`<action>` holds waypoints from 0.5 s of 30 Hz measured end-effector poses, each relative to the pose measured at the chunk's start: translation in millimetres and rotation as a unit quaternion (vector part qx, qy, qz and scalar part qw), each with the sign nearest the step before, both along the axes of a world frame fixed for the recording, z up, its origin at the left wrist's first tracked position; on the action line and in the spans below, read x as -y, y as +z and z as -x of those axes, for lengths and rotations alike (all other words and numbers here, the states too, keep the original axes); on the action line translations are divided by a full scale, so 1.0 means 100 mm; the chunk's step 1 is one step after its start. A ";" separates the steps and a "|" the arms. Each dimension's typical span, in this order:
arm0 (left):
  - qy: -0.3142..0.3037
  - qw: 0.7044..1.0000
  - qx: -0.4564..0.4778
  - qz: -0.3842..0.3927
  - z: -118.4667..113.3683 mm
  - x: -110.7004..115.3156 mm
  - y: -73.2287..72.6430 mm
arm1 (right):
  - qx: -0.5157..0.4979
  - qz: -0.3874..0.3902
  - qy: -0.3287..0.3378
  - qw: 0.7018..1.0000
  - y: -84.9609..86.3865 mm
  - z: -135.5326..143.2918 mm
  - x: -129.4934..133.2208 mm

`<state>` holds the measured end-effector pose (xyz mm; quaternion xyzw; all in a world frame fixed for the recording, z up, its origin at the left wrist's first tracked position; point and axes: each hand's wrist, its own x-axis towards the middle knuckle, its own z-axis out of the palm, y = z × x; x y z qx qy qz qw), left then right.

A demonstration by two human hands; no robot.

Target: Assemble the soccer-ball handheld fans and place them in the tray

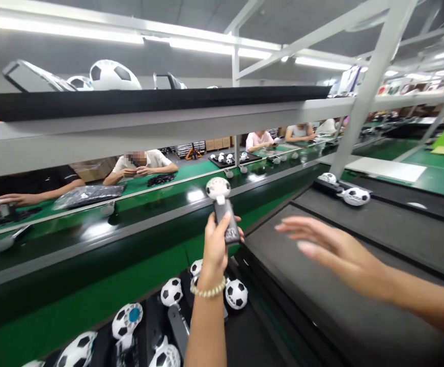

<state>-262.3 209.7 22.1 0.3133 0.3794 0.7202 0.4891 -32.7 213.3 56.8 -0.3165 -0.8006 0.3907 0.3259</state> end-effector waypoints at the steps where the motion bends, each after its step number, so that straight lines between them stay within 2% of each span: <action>1: -0.020 1.000 0.003 -0.001 -0.06 0.13 -0.01 | -0.050 0.079 0.015 0.996 0.05 0.21 -0.12; 4: -0.079 0.996 0.033 0.025 -0.24 0.34 -0.09 | -0.126 0.281 0.094 0.947 -0.02 0.69 -0.39; 6: -0.102 0.991 0.078 0.035 -0.32 0.34 -0.16 | -0.120 0.339 0.131 0.924 -0.11 0.84 -0.45; 9: -0.119 0.985 0.128 0.008 -0.39 0.28 -0.20 | -0.104 0.349 0.137 0.921 -0.16 0.85 -0.44; 15: -0.168 0.973 0.154 -0.027 -0.44 0.22 -0.18 | -0.112 0.355 0.126 0.920 -0.08 0.72 -0.42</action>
